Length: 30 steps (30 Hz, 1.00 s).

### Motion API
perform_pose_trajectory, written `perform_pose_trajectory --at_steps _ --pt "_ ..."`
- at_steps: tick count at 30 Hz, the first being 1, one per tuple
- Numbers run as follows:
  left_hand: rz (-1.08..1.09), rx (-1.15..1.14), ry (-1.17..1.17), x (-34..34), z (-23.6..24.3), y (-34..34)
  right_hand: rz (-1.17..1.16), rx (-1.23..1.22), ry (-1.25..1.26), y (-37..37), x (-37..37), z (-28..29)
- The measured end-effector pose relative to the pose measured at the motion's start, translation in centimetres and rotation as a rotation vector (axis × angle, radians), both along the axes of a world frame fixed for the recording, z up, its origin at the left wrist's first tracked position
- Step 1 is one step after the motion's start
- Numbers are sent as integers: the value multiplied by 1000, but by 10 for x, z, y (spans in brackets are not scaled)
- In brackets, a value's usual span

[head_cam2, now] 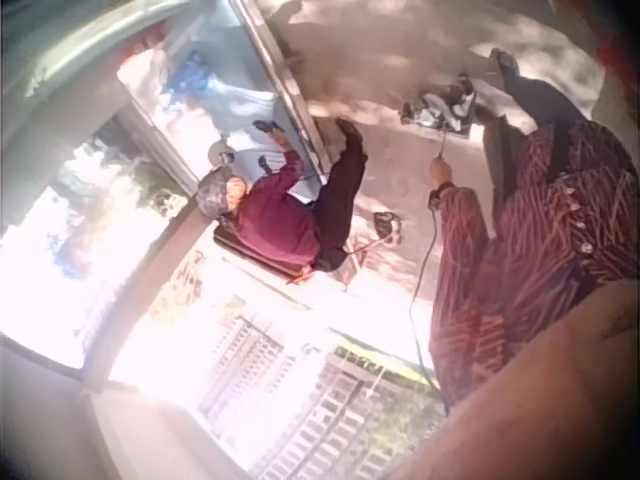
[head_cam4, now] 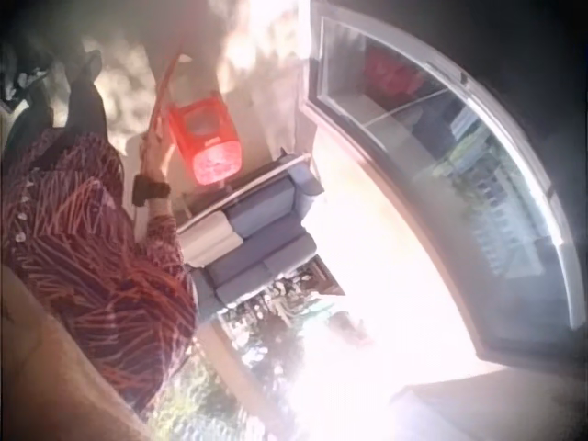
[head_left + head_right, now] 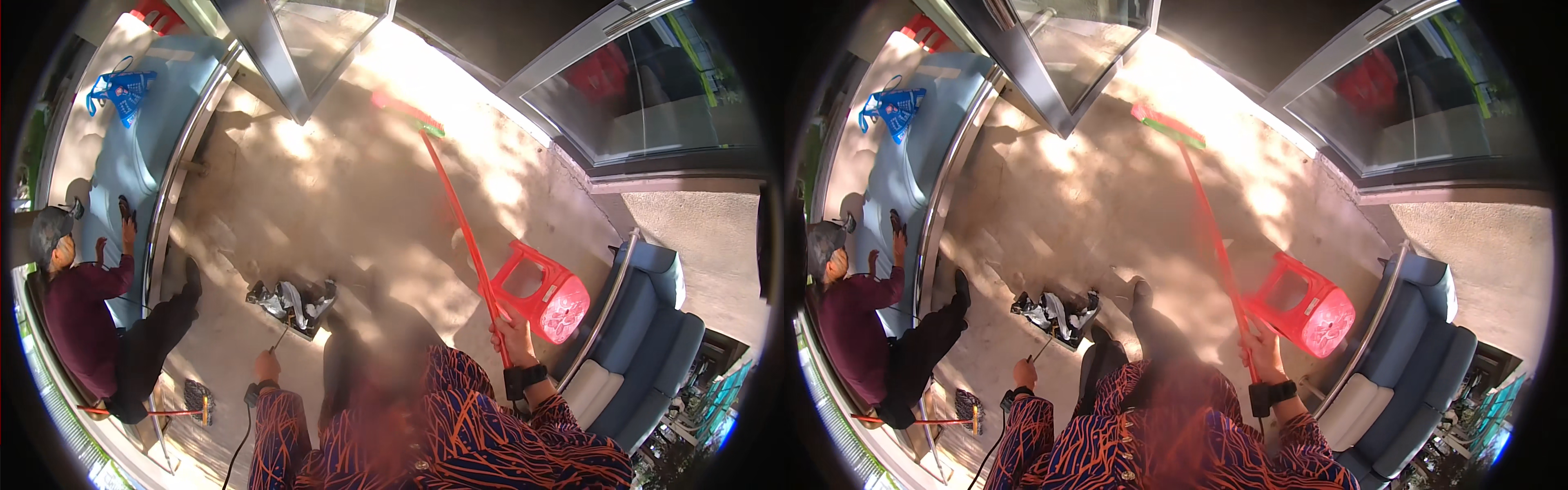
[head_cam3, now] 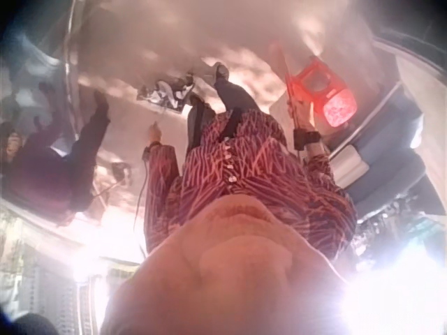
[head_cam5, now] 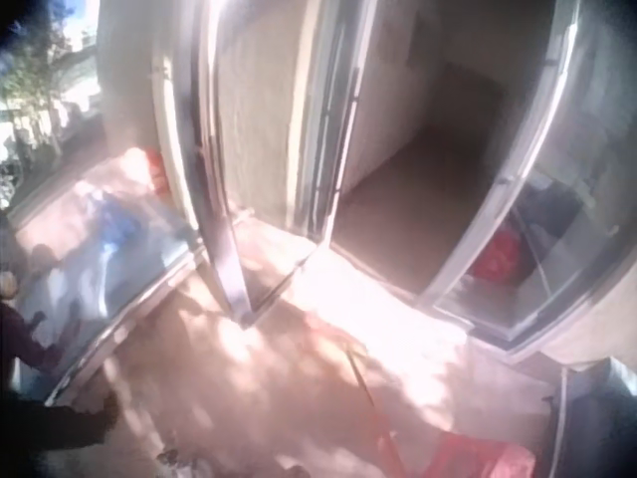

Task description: Sweeping the floor on an outdoor patio using a broom and collecting debris into a plastic bag.

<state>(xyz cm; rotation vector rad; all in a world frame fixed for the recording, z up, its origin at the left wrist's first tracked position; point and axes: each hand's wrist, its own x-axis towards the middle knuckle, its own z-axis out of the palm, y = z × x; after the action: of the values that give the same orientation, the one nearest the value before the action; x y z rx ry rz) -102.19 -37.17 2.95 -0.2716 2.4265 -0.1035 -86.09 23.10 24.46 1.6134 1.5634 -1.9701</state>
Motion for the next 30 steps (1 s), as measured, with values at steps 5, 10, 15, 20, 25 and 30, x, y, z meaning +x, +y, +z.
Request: perform_pose_trajectory --at_steps 5,10,15,20,25,30 --pt "-121 88 52 -5 0 19 -9 199 161 106 -84 -105" --pt "-263 104 -82 9 -17 -5 219 517 -78 174 -182 -155" --pt "-347 113 -54 17 -22 -17 310 613 -73 112 -85 -201" --pt "-477 68 -50 8 -25 -18 187 163 -156 3 85 -118" --pt "-488 62 -104 5 -22 -2 -185 -90 -215 -51 116 39" --pt "-404 164 -7 4 -22 8 -329 -127 -149 -48 128 60"
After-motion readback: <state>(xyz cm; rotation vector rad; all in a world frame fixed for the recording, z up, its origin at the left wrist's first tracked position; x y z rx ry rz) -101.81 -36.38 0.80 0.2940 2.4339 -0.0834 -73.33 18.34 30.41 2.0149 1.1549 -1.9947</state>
